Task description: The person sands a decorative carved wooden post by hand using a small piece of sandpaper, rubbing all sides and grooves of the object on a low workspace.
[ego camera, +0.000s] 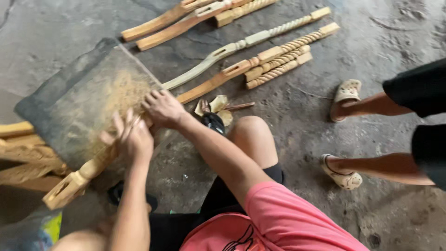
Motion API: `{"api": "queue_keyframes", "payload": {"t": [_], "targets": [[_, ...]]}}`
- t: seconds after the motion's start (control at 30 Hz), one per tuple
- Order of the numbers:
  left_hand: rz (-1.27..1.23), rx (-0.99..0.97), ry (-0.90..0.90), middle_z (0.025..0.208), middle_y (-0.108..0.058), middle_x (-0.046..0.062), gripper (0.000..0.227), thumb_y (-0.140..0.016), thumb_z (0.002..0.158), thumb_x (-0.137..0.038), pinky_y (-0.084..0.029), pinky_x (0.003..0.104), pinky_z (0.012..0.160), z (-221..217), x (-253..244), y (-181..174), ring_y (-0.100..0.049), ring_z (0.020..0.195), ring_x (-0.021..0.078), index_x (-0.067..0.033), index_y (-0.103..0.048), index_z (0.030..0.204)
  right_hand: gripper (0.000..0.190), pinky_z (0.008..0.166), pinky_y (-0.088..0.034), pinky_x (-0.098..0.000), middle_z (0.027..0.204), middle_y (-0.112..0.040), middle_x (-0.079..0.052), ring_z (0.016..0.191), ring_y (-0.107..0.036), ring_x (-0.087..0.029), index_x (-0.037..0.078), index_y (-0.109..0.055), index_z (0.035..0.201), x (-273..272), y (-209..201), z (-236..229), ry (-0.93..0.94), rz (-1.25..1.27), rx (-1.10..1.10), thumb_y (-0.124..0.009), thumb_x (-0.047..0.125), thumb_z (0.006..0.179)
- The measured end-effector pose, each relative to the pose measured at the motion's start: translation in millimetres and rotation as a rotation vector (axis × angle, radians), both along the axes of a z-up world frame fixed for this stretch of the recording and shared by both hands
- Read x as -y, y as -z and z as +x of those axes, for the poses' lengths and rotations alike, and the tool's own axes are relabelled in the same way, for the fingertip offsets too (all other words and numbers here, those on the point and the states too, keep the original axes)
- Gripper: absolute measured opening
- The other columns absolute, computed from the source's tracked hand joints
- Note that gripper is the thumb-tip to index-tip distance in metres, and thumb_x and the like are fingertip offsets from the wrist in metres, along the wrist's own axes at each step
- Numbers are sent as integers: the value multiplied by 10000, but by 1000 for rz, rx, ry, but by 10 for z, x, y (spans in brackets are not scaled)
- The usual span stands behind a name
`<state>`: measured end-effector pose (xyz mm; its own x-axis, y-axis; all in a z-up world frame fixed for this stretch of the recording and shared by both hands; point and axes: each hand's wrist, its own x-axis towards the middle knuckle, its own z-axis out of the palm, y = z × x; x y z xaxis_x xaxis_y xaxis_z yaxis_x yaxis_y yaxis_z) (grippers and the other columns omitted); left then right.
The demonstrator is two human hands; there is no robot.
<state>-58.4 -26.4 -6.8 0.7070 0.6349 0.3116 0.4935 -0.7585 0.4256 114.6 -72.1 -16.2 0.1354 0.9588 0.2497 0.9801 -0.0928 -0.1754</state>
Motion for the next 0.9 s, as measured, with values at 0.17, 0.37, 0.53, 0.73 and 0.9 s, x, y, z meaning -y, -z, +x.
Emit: {"api": "queue_keyframes", "payload": {"t": [0.17, 0.37, 0.53, 0.73, 0.9], "targets": [[71, -66, -128, 1500, -635, 93, 395, -408, 1161, -247, 46, 712, 1206, -83, 138, 119, -348, 1579, 412, -34, -712, 1297, 317, 887, -453, -388, 1056, -633, -49, 1057, -589, -231, 135, -654, 1074, 12, 0, -45, -8, -27, -58, -614, 360, 855], [-20, -163, -63, 1518, -617, 104, 410, -378, 1173, -264, 105, 690, 1207, -51, -85, 128, -290, 1602, 375, -50, -713, 1273, 341, 875, -449, -388, 1068, -635, -59, 1061, -585, -226, 126, -649, 1117, -17, -15, -17, -12, -36, -53, -599, 354, 868], [18, -161, -126, 1467, -658, 84, 414, -392, 1159, -305, 112, 662, 1213, -136, -41, 260, -274, 1622, 355, -67, -719, 1248, 309, 913, -445, -379, 1092, -633, -63, 1072, -579, -215, 130, -634, 1164, 11, 5, -89, 10, -113, -13, -553, 342, 955], [45, -131, -7, 1397, -645, 93, 429, -379, 1216, -326, 11, 651, 1302, -303, -154, 239, -328, 1597, 345, -57, -694, 1326, 416, 882, -441, -388, 1089, -634, -61, 1066, -570, -218, 128, -628, 1173, -2, -73, -29, -2, -41, -54, -567, 394, 859], [101, -56, -96, 1439, -660, 116, 442, -376, 1170, -271, 5, 709, 1225, -270, 80, 168, -394, 1530, 303, -79, -724, 1365, 326, 924, -449, -376, 1120, -635, -35, 1099, -579, -206, 150, -644, 1159, -11, -53, 4, 18, -88, -6, -575, 344, 906]]}}
